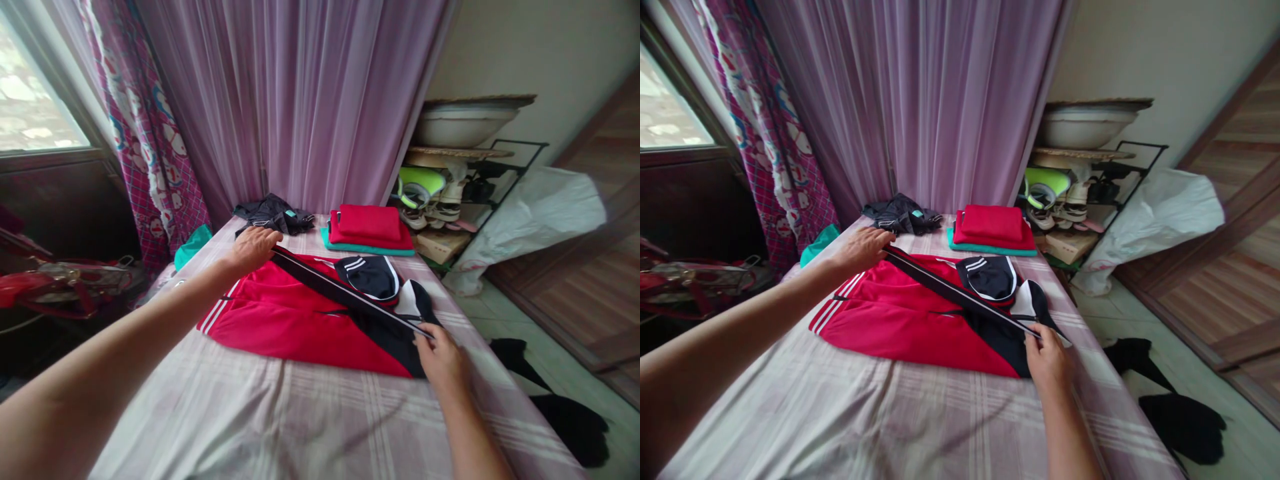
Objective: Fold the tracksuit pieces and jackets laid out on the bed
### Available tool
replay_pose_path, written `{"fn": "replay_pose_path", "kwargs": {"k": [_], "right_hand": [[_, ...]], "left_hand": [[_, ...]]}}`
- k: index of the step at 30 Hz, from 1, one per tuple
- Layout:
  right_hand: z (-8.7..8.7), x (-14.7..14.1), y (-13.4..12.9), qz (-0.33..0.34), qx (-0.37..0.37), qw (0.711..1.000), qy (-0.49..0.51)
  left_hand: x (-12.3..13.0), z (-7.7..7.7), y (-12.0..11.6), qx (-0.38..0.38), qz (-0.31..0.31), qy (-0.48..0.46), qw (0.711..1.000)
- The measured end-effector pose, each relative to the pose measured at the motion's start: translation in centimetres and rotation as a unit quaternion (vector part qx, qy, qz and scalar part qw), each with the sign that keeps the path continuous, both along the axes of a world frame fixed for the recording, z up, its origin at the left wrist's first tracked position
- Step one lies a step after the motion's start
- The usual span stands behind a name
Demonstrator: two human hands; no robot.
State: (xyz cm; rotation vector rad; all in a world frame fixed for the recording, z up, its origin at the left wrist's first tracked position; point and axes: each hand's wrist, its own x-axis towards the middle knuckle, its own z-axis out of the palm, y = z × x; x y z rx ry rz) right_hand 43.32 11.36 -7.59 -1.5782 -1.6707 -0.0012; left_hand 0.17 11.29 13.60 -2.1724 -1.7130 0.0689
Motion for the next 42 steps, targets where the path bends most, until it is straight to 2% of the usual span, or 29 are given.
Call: {"fn": "replay_pose_path", "kwargs": {"k": [2, 3, 5, 8, 10, 12, 14, 16, 18, 21, 23, 25, 27, 28, 31, 33, 34, 36, 38, 42], "right_hand": [[0.1, 0.1, -0.7, 0.016, -0.001, 1.0, -0.014], [0.2, 0.1, -1.1, 0.022, -0.002, 0.999, -0.023], [0.3, 0.0, -2.0, 0.022, -0.009, 0.999, -0.047], [0.7, -0.2, -3.3, 0.009, -0.032, 0.995, -0.094], [1.2, -0.5, -3.9, 0.012, -0.051, 0.991, -0.123], [1.6, -0.8, -4.5, 0.01, -0.069, 0.987, -0.145], [1.9, -1.0, -5.0, 0.0, -0.088, 0.983, -0.161], [1.8, -1.1, -5.4, -0.003, -0.1, 0.98, -0.171], [1.5, -0.7, -5.7, 0.002, -0.112, 0.978, -0.176], [1.6, 0.8, -5.5, 0.019, -0.141, 0.975, -0.172], [2.5, 1.6, -5.1, 0.024, -0.159, 0.972, -0.172], [4.2, 1.1, -4.7, -0.001, -0.144, 0.974, -0.173], [6.3, -1.6, -4.2, -0.028, -0.092, 0.981, -0.167], [7.3, -3.9, -4.0, -0.02, -0.061, 0.986, -0.155], [9.1, -12.6, -3.4, 0.149, 0.002, 0.979, -0.139], [8.7, -17.8, -3.1, 0.264, 0.0, 0.951, -0.162], [8.2, -19.7, -3.0, 0.297, -0.022, 0.937, -0.184], [6.5, -21.7, -2.7, 0.31, -0.088, 0.919, -0.228], [4.9, -21.2, -2.3, 0.295, -0.138, 0.91, -0.258], [3.3, -16.4, -1.7, 0.254, -0.166, 0.912, -0.277]], "left_hand": [[-0.7, 0.5, -3.2, 0.006, -0.014, 0.007, 1.0], [-1.1, -0.1, -5.0, 0.0, -0.022, 0.01, 1.0], [-2.0, -3.0, -8.6, -0.017, -0.055, -0.006, 0.998], [-3.3, -9.1, -12.8, -0.049, -0.066, -0.055, 0.995], [-3.9, -12.3, -14.1, -0.038, -0.054, -0.074, 0.995], [-4.5, -13.8, -14.3, -0.011, -0.05, -0.089, 0.995], [-5.0, -14.0, -13.8, 0.02, -0.059, -0.1, 0.993], [-5.5, -13.5, -13.3, 0.041, -0.068, -0.108, 0.991], [-6.0, -13.2, -13.2, 0.033, -0.068, -0.112, 0.991], [-6.4, -13.6, -13.9, -0.009, -0.06, -0.126, 0.99], [-6.3, -13.8, -14.5, -0.017, -0.045, -0.15, 0.987], [-5.7, -13.5, -14.7, 0.0, -0.026, -0.182, 0.983], [-4.6, -12.9, -14.1, 0.028, -0.009, -0.21, 0.977], [-3.8, -12.6, -13.6, 0.04, -0.001, -0.217, 0.975], [-1.1, -12.8, -11.7, 0.036, 0.032, -0.204, 0.978], [0.2, -14.0, -10.7, 0.006, 0.065, -0.182, 0.981], [0.6, -14.7, -10.4, -0.007, 0.078, -0.175, 0.981], [0.8, -16.1, -10.1, -0.018, 0.091, -0.17, 0.981], [0.5, -17.0, -10.1, -0.011, 0.09, -0.171, 0.981], [0.1, -17.2, -10.3, -0.002, 0.077, -0.174, 0.982]]}}
